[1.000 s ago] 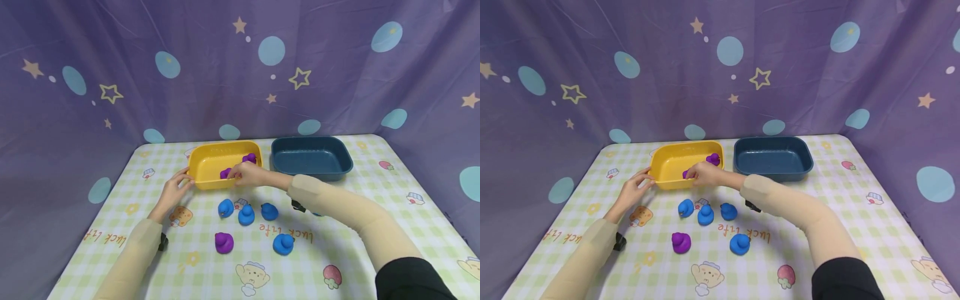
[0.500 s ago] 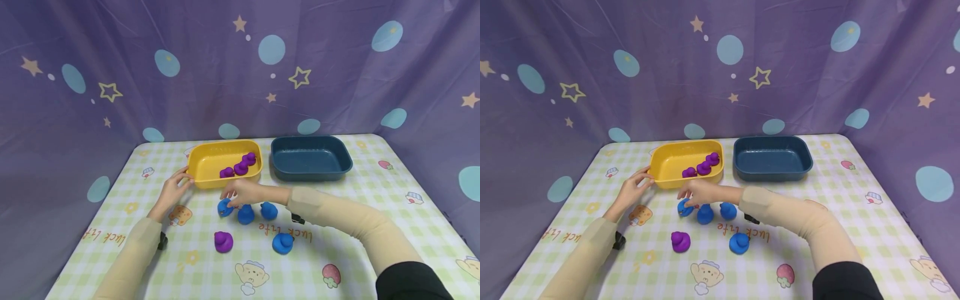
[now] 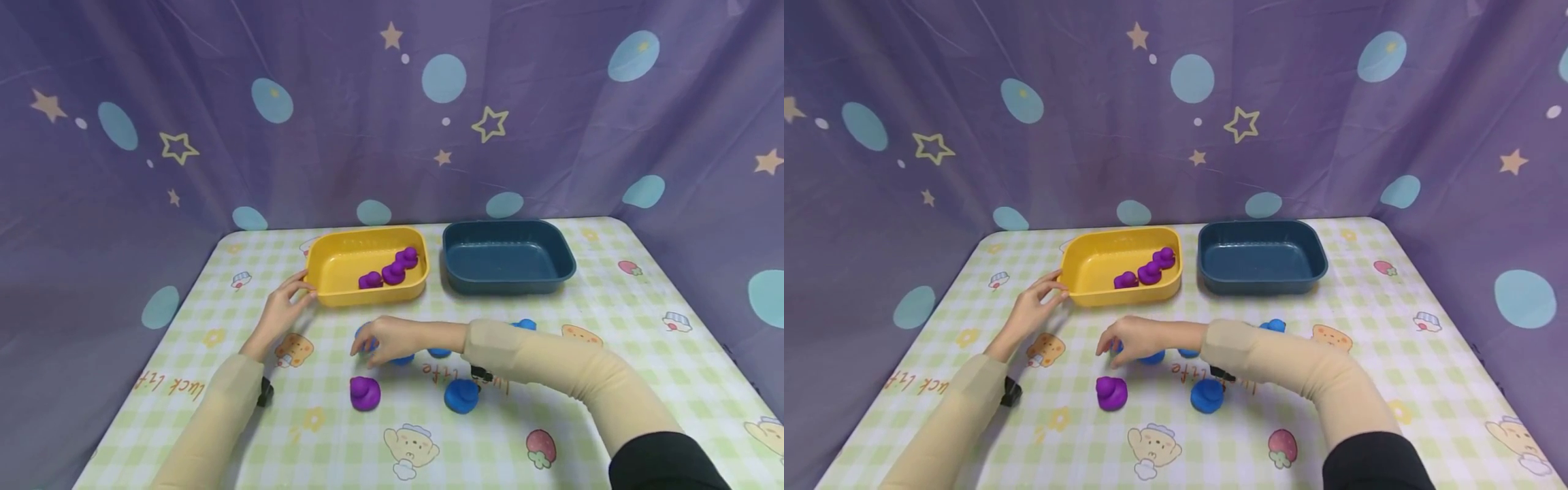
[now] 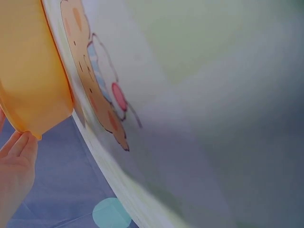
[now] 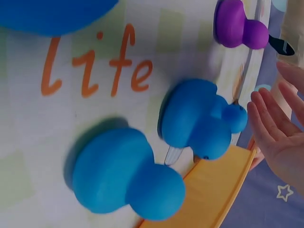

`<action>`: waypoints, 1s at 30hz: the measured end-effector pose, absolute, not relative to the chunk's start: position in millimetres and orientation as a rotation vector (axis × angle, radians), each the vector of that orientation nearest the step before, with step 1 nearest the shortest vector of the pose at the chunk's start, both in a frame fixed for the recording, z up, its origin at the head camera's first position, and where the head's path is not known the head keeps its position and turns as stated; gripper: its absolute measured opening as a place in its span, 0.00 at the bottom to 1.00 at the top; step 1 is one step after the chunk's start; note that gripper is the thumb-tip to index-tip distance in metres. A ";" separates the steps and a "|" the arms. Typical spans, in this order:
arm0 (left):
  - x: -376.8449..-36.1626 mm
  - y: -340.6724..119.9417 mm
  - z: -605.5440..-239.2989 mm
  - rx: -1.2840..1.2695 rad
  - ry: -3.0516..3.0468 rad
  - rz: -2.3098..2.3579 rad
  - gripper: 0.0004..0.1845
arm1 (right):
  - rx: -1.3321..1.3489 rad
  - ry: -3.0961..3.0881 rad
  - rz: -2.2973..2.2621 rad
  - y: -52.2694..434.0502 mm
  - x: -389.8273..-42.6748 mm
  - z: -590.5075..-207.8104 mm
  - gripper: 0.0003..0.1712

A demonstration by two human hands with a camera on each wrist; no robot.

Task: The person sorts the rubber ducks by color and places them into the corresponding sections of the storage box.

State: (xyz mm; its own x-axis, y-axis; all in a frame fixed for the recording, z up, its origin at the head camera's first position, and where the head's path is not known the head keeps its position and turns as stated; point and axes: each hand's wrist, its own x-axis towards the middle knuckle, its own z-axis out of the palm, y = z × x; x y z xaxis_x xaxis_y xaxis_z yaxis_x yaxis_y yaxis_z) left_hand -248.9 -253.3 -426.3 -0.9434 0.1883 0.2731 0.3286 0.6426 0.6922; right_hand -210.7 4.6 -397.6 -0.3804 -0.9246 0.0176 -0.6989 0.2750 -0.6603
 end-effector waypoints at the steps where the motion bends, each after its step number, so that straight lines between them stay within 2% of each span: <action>1: -249.2 -253.4 -426.5 -0.428 -2.682 -1.182 0.12 | -1.473 2.178 -0.823 3.9 -209.4 -398.3 0.17; 30: -248.3 -254.2 -427.5 -0.453 -2.673 -1.198 0.13 | -1.432 2.069 -0.689 -9.6 -193.2 -416.4 0.18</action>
State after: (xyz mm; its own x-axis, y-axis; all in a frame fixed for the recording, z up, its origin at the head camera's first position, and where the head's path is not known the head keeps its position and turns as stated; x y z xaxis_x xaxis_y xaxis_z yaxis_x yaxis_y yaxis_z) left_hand -248.3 -254.2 -427.5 -0.9380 0.2020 0.2815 0.3446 0.6294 0.6965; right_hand -193.2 -9.6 -416.4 -0.3007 -0.9444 -0.1327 -0.6764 0.3093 -0.6685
